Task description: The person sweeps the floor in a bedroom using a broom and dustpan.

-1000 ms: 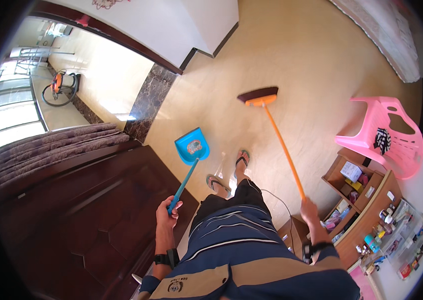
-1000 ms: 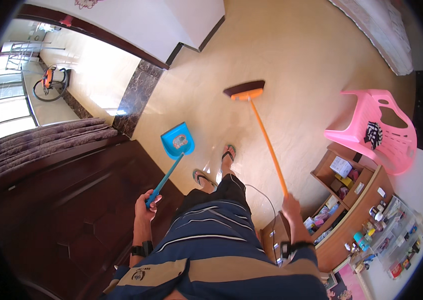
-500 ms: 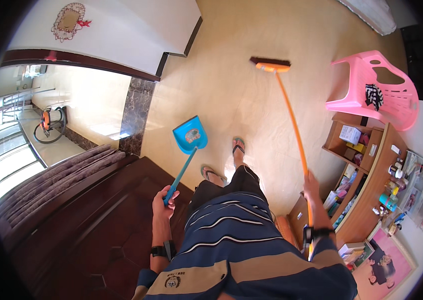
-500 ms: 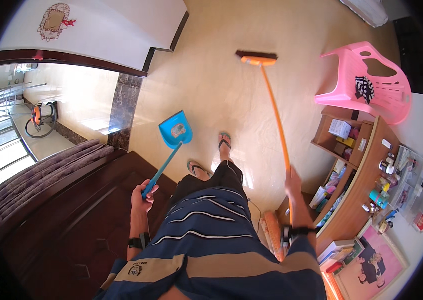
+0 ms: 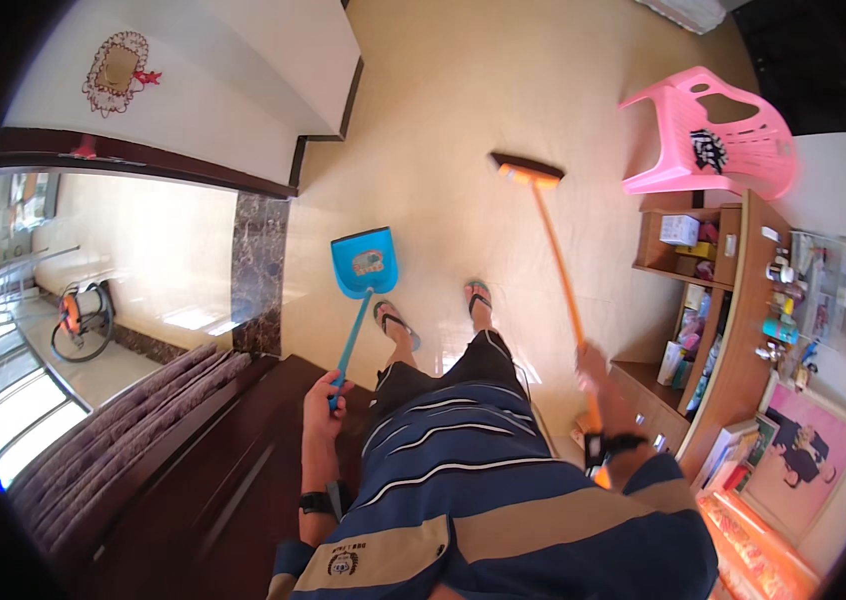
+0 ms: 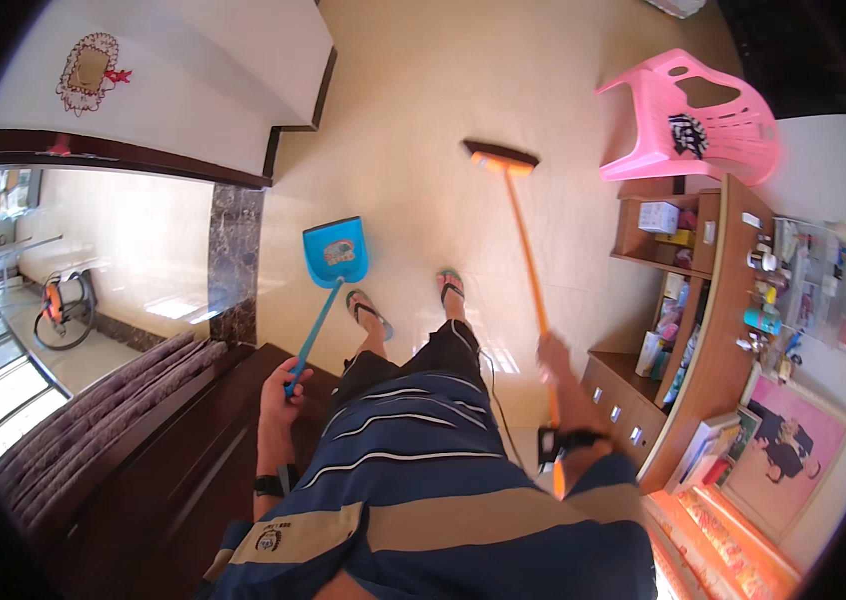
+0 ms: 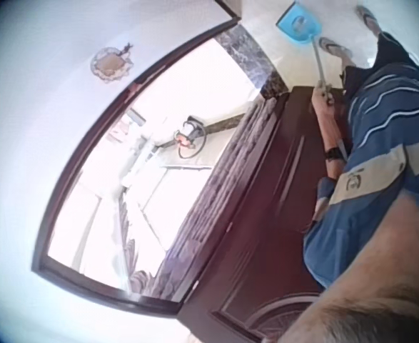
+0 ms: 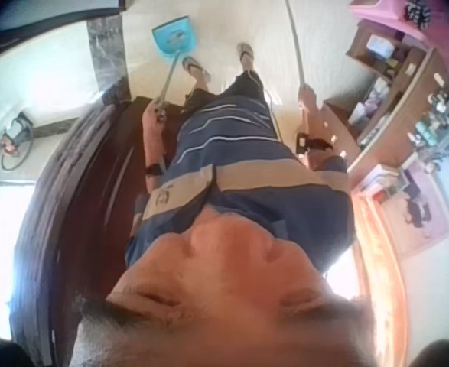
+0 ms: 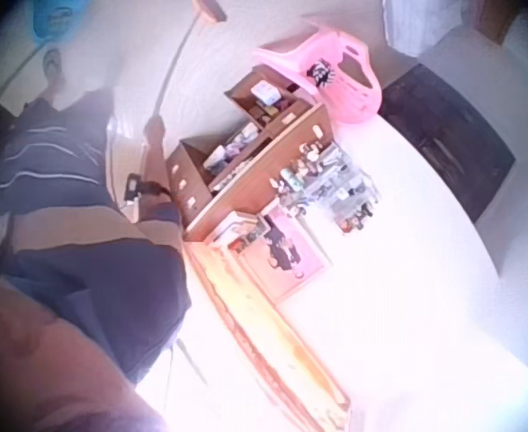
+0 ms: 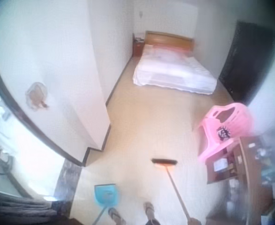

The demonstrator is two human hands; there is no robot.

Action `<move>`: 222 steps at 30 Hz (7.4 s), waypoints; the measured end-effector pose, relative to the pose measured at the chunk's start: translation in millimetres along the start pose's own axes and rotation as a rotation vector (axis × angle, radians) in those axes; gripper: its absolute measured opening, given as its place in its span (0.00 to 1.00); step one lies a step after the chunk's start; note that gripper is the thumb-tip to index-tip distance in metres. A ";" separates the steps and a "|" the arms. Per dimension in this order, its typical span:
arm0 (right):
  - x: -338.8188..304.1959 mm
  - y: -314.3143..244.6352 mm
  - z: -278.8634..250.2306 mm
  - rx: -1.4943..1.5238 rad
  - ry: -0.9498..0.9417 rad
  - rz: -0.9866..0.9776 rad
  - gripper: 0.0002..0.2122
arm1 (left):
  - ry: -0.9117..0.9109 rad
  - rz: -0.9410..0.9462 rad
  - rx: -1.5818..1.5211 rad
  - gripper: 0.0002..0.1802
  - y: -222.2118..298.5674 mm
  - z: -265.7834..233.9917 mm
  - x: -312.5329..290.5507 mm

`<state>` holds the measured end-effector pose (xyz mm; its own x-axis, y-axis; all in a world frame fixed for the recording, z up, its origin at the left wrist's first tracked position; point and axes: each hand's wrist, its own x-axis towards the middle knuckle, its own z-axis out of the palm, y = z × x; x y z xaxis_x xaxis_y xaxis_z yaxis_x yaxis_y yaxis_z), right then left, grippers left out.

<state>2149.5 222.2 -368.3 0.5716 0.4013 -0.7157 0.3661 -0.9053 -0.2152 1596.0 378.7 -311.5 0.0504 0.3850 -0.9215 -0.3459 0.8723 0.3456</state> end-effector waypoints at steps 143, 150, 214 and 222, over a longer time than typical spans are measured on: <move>-442.8 -528.4 422.3 1.042 0.141 0.663 0.11 | -0.520 0.342 2.069 0.16 343.9 202.3 254.9; -369.0 -516.6 449.7 0.892 0.227 0.573 0.10 | -0.537 0.428 2.067 0.14 358.3 198.3 257.8; -374.1 -507.3 423.2 1.282 -0.061 0.329 0.13 | -0.487 0.409 1.996 0.20 467.2 179.5 270.2; -378.9 -520.1 314.9 1.501 -0.158 0.330 0.16 | -0.586 0.374 2.016 0.15 477.0 160.9 360.3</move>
<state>1511.2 497.2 -194.4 0.3595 0.2318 -0.9039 -0.8615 -0.2897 -0.4169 1599.8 982.0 -450.2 0.5845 0.2513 -0.7715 0.7971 -0.3554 0.4881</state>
